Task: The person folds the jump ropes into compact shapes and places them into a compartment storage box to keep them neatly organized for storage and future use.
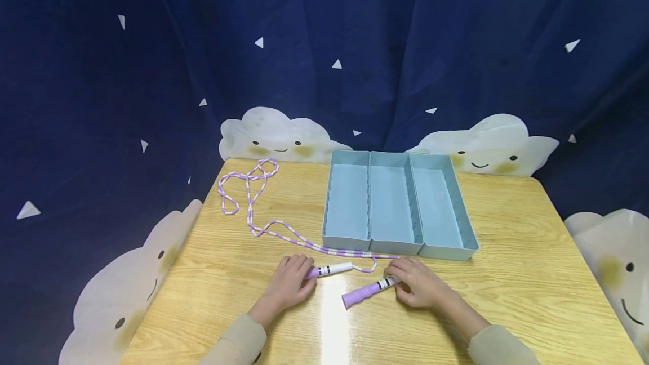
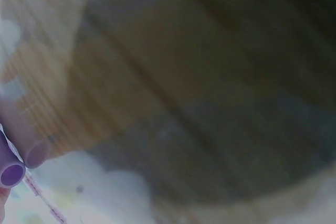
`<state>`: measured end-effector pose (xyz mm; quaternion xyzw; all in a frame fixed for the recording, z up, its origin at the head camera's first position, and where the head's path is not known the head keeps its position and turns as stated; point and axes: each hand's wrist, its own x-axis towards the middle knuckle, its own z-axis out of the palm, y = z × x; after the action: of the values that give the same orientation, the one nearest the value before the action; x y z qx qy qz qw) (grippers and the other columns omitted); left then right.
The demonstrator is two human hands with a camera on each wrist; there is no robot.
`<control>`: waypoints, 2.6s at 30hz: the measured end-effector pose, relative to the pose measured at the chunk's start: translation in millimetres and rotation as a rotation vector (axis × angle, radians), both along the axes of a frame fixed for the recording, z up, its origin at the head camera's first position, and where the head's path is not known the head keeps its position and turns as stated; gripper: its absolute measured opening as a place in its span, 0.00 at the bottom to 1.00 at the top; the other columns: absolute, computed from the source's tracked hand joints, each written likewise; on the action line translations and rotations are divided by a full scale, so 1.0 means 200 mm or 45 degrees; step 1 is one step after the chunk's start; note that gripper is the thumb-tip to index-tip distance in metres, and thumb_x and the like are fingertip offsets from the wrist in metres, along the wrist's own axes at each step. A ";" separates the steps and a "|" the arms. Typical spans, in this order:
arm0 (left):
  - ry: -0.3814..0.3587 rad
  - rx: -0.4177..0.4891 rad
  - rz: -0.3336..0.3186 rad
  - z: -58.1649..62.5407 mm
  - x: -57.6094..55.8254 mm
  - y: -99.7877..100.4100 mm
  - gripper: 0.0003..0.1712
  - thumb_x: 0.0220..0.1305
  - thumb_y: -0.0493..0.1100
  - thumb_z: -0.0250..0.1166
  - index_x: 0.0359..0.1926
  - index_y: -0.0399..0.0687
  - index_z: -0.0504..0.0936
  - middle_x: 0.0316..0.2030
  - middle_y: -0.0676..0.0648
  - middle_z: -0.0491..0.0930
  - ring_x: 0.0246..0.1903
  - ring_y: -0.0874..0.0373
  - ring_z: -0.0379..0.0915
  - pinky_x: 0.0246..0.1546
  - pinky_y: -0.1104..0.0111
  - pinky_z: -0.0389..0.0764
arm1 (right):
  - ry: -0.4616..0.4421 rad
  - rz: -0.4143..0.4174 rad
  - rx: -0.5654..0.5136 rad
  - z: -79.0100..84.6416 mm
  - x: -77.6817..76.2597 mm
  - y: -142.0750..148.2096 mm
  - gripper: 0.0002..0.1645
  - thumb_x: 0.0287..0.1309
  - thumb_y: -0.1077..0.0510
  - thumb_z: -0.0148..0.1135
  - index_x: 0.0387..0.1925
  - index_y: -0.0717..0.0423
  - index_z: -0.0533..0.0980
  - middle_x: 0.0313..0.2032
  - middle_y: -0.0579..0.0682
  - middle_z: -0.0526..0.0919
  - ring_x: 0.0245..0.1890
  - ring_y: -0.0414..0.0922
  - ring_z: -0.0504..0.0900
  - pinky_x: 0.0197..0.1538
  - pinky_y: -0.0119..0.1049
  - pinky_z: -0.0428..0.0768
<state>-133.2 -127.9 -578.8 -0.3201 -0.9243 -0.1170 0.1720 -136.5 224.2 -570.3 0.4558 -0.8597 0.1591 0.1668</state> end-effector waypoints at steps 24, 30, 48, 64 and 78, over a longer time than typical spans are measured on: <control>-0.007 -0.136 -0.030 -0.02 -0.01 0.00 0.11 0.59 0.53 0.55 0.38 0.53 0.73 0.32 0.55 0.70 0.33 0.61 0.65 0.39 0.67 0.69 | 0.006 0.029 0.012 -0.04 -0.02 0.00 0.20 0.32 0.60 0.62 0.36 0.51 0.75 0.34 0.41 0.73 0.35 0.40 0.73 0.40 0.39 0.75; -0.014 -0.146 -0.064 -0.02 -0.02 -0.01 0.11 0.60 0.52 0.55 0.39 0.53 0.74 0.33 0.54 0.71 0.34 0.61 0.66 0.40 0.66 0.70 | 0.019 0.046 -0.003 -0.03 -0.02 0.00 0.20 0.31 0.60 0.63 0.35 0.51 0.75 0.33 0.42 0.74 0.34 0.40 0.74 0.39 0.40 0.76; -0.088 -0.206 -0.133 0.01 -0.03 -0.02 0.11 0.64 0.52 0.53 0.40 0.52 0.74 0.34 0.54 0.71 0.35 0.61 0.66 0.42 0.67 0.71 | -0.022 0.043 0.030 -0.01 -0.02 0.01 0.14 0.44 0.62 0.63 0.38 0.52 0.75 0.37 0.44 0.75 0.38 0.43 0.76 0.46 0.42 0.75; -0.223 -0.177 -0.139 0.08 -0.03 -0.01 0.13 0.66 0.51 0.51 0.43 0.50 0.74 0.38 0.53 0.73 0.42 0.59 0.69 0.47 0.66 0.71 | 0.094 0.035 -0.062 0.03 -0.03 -0.01 0.12 0.62 0.58 0.48 0.41 0.59 0.75 0.41 0.53 0.78 0.42 0.49 0.76 0.47 0.47 0.76; -0.286 0.027 -0.179 0.18 -0.05 0.05 0.13 0.65 0.51 0.52 0.43 0.49 0.75 0.42 0.51 0.76 0.46 0.57 0.71 0.51 0.64 0.72 | 0.130 0.032 -0.133 0.14 -0.05 -0.03 0.21 0.47 0.69 0.46 0.45 0.62 0.73 0.41 0.53 0.76 0.43 0.49 0.74 0.52 0.43 0.72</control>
<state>-142.5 -117.8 -542.1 -0.3671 -0.9118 -0.1734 0.0623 -145.6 217.3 -542.9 0.4648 -0.8348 0.1824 0.2319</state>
